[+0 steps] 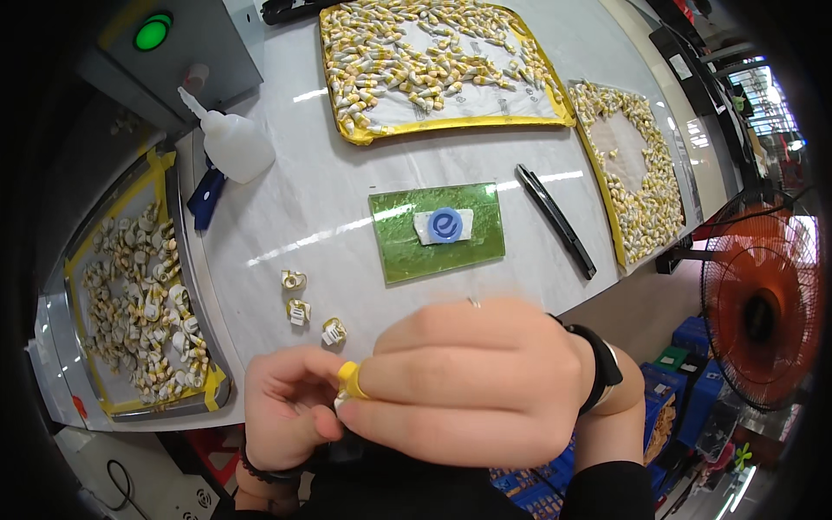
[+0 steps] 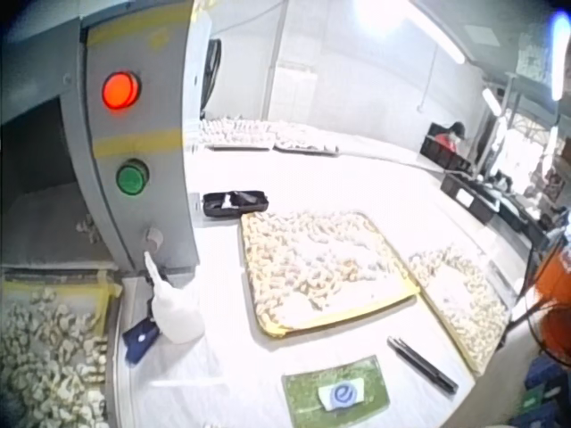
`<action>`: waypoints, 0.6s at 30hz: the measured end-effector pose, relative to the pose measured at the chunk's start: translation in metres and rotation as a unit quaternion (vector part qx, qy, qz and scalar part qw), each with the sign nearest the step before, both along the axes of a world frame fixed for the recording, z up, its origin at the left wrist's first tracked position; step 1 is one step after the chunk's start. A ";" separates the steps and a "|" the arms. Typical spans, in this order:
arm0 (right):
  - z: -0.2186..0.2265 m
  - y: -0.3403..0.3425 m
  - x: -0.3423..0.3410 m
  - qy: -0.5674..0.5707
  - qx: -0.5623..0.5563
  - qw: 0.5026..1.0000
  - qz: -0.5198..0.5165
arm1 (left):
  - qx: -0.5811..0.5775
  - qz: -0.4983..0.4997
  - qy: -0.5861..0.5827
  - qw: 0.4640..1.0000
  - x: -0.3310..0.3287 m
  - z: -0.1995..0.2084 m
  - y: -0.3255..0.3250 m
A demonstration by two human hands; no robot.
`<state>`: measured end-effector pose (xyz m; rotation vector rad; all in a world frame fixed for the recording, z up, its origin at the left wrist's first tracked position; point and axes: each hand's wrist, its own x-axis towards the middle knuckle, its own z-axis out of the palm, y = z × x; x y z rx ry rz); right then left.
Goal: The person repeatedly picks up small white and yellow components from a tray, inserts a yellow piece into the white piece, and places the assembled unit onto a tray. The person uses yellow finger cots while handling the components.
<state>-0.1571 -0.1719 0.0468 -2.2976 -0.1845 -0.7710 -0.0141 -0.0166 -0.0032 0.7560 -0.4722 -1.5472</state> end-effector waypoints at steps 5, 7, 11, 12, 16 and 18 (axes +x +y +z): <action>-0.004 0.011 -0.007 -0.024 -0.014 0.999 -0.022 | -0.024 0.029 -0.064 0.997 -0.006 0.004 -0.002; -0.002 0.009 -0.012 -0.031 -0.039 0.998 -0.026 | -0.045 0.021 -0.106 0.993 -0.006 0.005 -0.008; 0.004 0.006 -0.021 -0.007 -0.095 0.995 -0.019 | -0.054 0.016 -0.212 0.976 -0.005 0.006 -0.011; 0.007 0.004 -0.025 0.017 -0.104 0.994 -0.033 | -0.049 0.017 -0.219 0.974 -0.003 0.004 -0.007; 0.031 -0.025 -0.066 0.059 -0.227 0.899 -0.369 | -0.043 0.036 -0.179 0.982 0.001 -0.006 0.009; 0.038 -0.069 -0.092 0.076 -0.189 0.828 -0.523 | -0.049 0.047 -0.147 0.987 0.004 -0.004 0.012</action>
